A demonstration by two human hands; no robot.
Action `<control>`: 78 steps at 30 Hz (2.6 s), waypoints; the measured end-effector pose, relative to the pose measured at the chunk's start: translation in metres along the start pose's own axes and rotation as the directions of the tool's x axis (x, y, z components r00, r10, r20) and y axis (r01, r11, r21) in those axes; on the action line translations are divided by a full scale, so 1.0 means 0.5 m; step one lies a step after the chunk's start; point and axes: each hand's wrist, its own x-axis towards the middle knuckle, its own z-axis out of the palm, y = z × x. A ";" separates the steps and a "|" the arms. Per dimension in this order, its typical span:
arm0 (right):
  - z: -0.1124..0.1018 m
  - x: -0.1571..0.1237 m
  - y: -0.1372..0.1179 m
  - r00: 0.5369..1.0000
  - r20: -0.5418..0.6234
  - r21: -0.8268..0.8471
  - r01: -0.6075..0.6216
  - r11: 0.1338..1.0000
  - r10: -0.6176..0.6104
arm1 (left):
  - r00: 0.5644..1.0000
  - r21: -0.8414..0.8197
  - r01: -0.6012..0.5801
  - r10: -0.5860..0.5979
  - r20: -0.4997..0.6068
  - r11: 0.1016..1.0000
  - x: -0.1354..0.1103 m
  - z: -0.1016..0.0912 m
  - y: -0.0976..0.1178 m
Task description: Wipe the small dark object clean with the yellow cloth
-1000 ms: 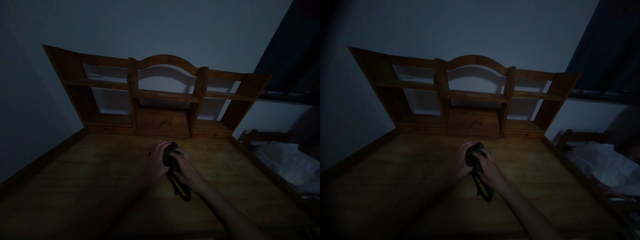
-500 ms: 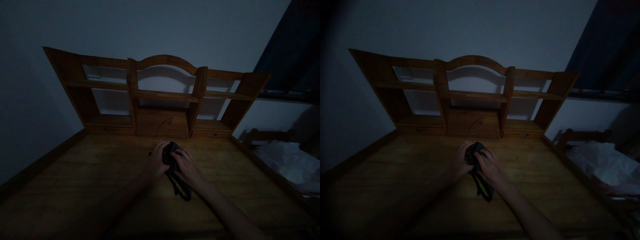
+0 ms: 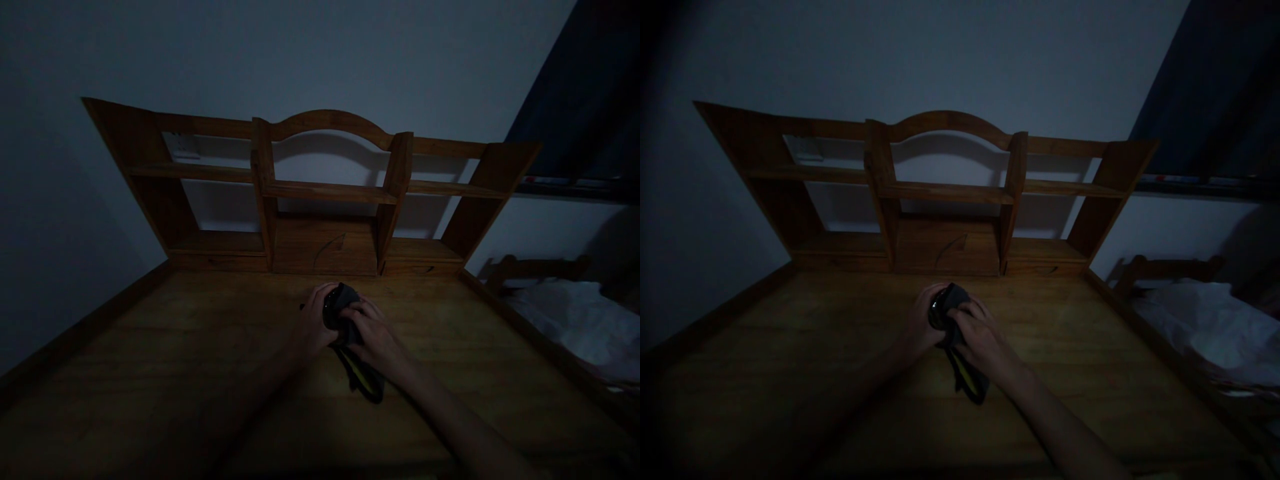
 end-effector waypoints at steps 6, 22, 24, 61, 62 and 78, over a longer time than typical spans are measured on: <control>-0.006 0.000 -0.008 0.996 0.010 -0.201 0.085 0.976 -0.085 | 0.999 0.011 -0.018 0.018 0.028 1.000 0.000 -0.001 0.003; 0.012 -0.005 -0.018 0.996 0.013 -0.334 0.091 0.938 -0.092 | 0.988 0.068 -0.144 0.147 -0.044 0.987 0.006 -0.001 0.011; 0.014 -0.005 -0.021 0.997 0.020 -0.334 0.080 0.939 -0.077 | 0.987 0.084 -0.149 0.153 -0.043 0.985 0.005 -0.002 0.011; 0.011 -0.005 -0.021 0.994 -0.005 -0.289 0.104 0.952 -0.110 | 0.996 0.042 -0.083 0.084 -0.025 0.996 0.000 -0.004 0.013; 0.012 -0.005 -0.023 0.995 -0.010 -0.301 0.092 0.949 -0.099 | 0.996 0.044 -0.091 0.092 -0.021 0.995 0.001 -0.004 0.013; 0.026 -0.008 -0.020 0.999 -0.032 0.031 -0.004 1.000 0.005 | 0.989 0.011 -0.008 0.006 0.144 1.000 -0.010 -0.004 0.012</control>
